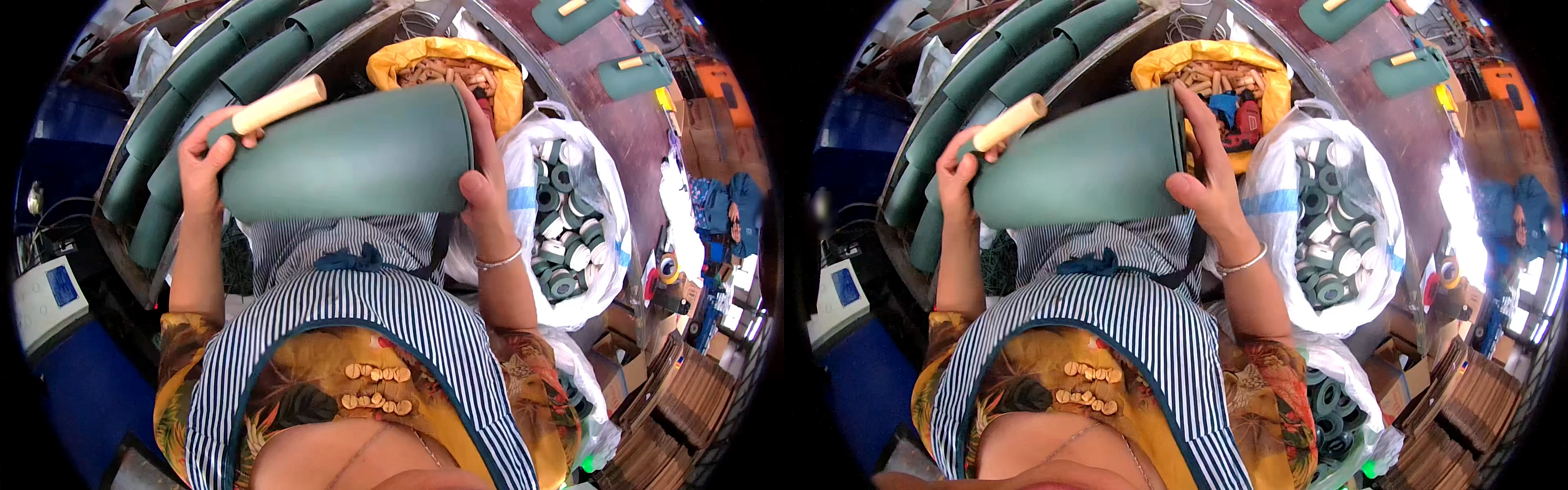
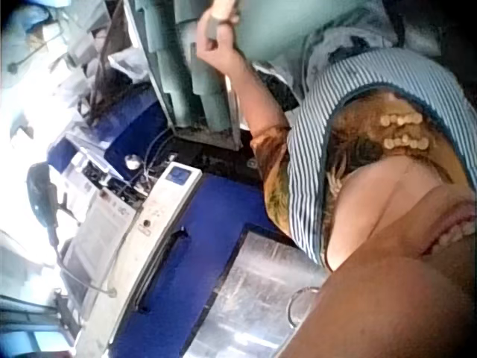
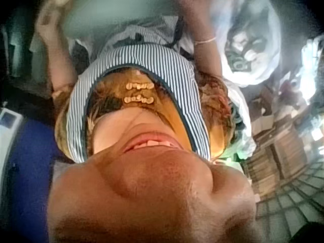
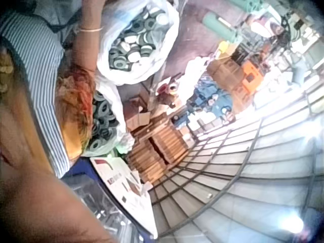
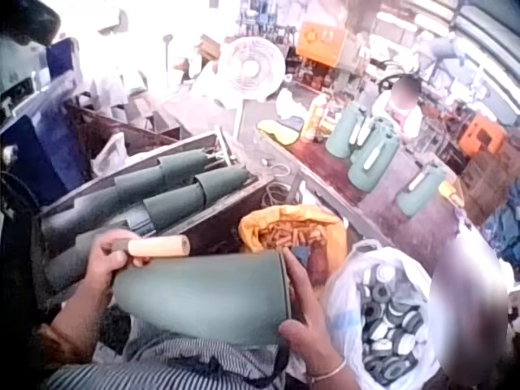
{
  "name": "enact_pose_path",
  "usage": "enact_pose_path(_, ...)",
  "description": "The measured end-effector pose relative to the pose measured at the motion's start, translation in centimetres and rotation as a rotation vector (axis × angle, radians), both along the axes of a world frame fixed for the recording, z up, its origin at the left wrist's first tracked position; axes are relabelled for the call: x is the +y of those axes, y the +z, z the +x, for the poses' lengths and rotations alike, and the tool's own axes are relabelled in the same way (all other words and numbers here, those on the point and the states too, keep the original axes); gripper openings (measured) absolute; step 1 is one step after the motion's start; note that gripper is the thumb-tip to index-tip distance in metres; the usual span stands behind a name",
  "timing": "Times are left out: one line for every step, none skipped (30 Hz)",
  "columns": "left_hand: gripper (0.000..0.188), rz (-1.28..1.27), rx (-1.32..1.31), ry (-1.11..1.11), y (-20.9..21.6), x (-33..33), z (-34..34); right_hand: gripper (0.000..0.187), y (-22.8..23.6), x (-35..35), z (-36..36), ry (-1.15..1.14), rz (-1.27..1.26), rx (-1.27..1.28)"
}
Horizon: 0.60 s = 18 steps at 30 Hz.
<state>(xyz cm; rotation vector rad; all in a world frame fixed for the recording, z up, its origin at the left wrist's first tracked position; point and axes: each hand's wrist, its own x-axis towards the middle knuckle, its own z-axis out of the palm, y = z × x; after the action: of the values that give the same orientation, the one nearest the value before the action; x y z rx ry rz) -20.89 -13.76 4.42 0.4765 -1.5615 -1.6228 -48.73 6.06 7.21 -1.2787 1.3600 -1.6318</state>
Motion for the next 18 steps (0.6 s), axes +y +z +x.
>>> enact_pose_path(0.047, 0.099, -0.012, -0.040, -0.5, 0.3, -0.1, 0.099, -0.1, 0.0, 0.0, 0.000, -0.029, 0.053)
enact_pose_path(0.045, 0.199, -0.031, -0.080, -1.0, 0.7, -0.2, 0.093, 0.5, 0.1, 0.7, 0.001, -0.071, 0.053)
enact_pose_path(0.044, 0.283, 0.012, -0.123, -2.5, 0.8, -0.2, 0.087, 1.2, 0.1, 1.5, 0.003, -0.113, 0.057)
enact_pose_path(0.044, 0.385, 0.029, -0.133, -3.0, 0.9, -0.2, 0.084, 1.3, 0.2, 1.6, 0.002, -0.142, 0.166)
enact_pose_path(0.044, 0.333, 0.040, -0.130, -3.2, 0.8, 0.1, 0.081, 1.5, 0.2, 1.7, 0.005, -0.174, 0.273)
enact_pose_path(0.043, 0.281, 0.050, -0.126, -3.3, 0.7, 0.4, 0.078, 1.3, -0.2, 1.4, -0.006, -0.204, 0.375)
enact_pose_path(0.043, 0.154, 0.011, -0.051, -2.6, 0.9, 0.7, 0.076, 0.5, -0.6, 1.2, -0.050, -0.107, 0.251)
enact_pose_path(0.043, 0.029, -0.021, 0.013, -1.3, 1.3, 0.6, 0.074, -0.3, -0.8, 0.7, -0.052, -0.034, 0.063)
enact_pose_path(0.040, -0.130, -0.110, 0.097, 0.2, 1.6, 1.0, 0.072, -1.3, -1.1, 0.3, -0.070, 0.027, -0.138)
enact_pose_path(0.036, -0.392, -0.206, 0.207, 1.7, 2.1, 1.1, 0.078, -2.5, -0.7, -0.8, 0.079, 0.108, -0.419)
enact_pose_path(0.036, -0.611, -0.136, 0.124, 3.2, 2.2, 0.9, 0.084, -3.2, -0.2, -1.1, 0.100, 0.148, -0.432)
enact_pose_path(0.036, -0.830, -0.074, 0.045, 4.7, 2.6, 0.7, 0.091, -3.5, 0.1, -1.2, 0.129, 0.190, -0.452)
enact_pose_path(0.038, -0.944, -0.088, -0.015, 6.1, 3.4, 0.5, 0.092, -3.2, 0.2, -1.5, 0.132, 0.189, -0.492)
enact_pose_path(0.041, -1.053, -0.108, -0.084, 7.2, 4.3, 0.5, 0.092, -2.6, 0.4, -1.4, 0.131, 0.193, -0.540)
enact_pose_path(0.042, -1.097, -0.108, -0.071, 8.0, 4.9, 0.3, 0.093, -2.1, 0.6, -1.3, 0.128, 0.197, -0.588)
enact_pose_path(0.041, -1.143, -0.133, -0.111, 8.8, 4.8, 0.7, 0.091, -2.0, 0.4, -1.2, 0.172, 0.204, -0.621)
enact_pose_path(0.041, -1.119, -0.126, -0.099, 9.4, 4.9, 1.0, 0.089, -1.8, -0.1, -1.1, 0.214, 0.201, -0.655)
enact_pose_path(0.041, -1.094, -0.119, -0.088, 9.7, 4.8, 1.2, 0.087, -1.7, -1.0, -1.1, 0.254, 0.198, -0.688)
